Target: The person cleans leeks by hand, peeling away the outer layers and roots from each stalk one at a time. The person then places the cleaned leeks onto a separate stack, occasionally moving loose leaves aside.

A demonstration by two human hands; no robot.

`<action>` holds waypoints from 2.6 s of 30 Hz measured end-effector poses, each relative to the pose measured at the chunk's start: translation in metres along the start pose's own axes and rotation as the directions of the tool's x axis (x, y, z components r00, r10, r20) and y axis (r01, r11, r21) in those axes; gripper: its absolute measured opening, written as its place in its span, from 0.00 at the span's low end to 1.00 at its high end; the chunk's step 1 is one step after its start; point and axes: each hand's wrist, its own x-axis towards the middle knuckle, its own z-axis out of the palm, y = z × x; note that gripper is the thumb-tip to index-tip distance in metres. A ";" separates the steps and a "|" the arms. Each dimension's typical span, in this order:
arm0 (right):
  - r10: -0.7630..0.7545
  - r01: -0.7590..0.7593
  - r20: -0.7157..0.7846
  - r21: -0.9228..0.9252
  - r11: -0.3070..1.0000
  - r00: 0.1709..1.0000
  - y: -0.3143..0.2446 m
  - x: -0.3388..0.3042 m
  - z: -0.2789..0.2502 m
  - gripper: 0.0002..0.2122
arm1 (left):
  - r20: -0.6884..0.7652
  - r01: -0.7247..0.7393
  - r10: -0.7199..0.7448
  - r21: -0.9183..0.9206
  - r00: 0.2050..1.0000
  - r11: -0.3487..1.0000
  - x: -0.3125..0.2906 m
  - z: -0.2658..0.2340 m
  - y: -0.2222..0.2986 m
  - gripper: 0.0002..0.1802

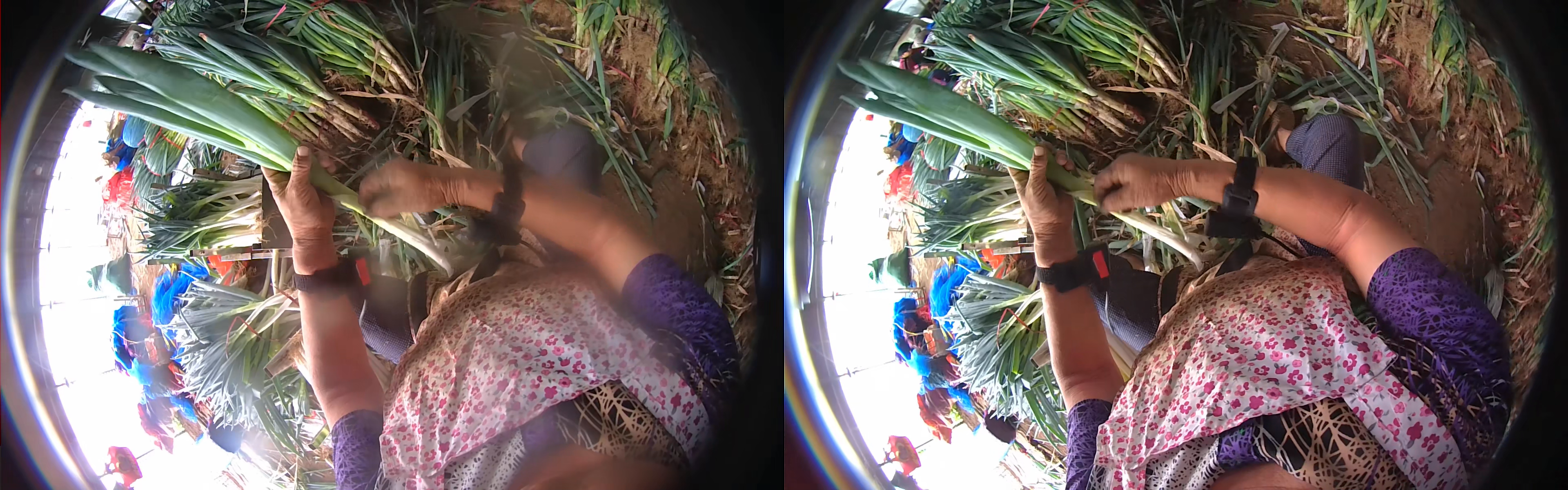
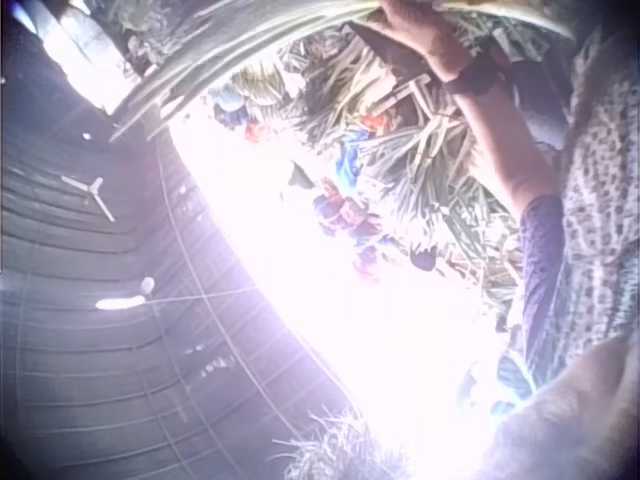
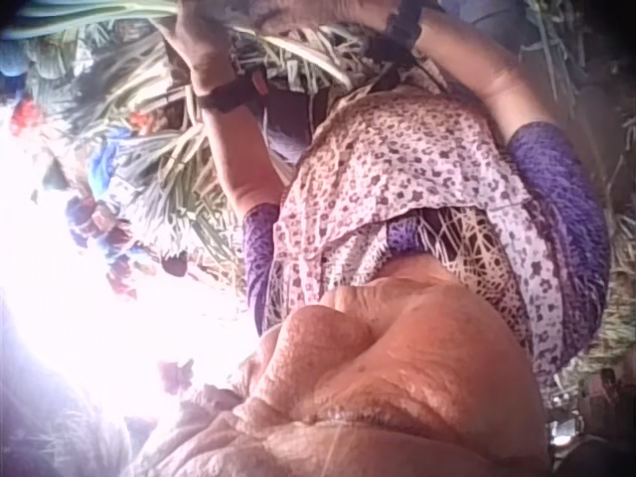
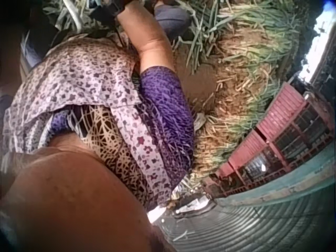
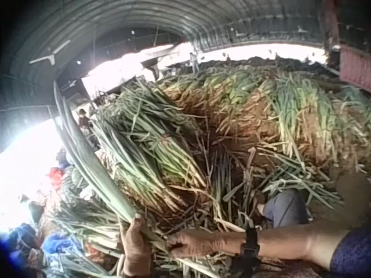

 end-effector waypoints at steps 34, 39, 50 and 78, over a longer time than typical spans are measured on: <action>0.165 -0.069 -0.092 0.640 0.766 0.982 0.034 -0.008 0.016 0.18 | -0.345 0.001 0.018 0.053 0.938 0.999 0.010 -0.063 0.009 0.19; 0.409 -0.300 0.249 -0.378 0.876 0.878 0.056 -0.068 0.014 0.27 | -0.450 -0.030 0.083 0.124 0.889 0.992 0.026 -0.104 0.051 0.20; 0.415 -0.506 -0.501 -0.054 0.861 0.759 0.097 -0.179 -0.126 0.31 | -0.453 -0.174 0.109 -0.104 0.885 0.979 0.009 -0.200 0.142 0.27; -0.041 -0.004 -0.282 -0.157 0.988 0.959 -0.004 0.002 -0.059 0.32 | -0.267 -0.208 0.112 -0.368 0.957 0.906 -0.036 -0.113 0.099 0.31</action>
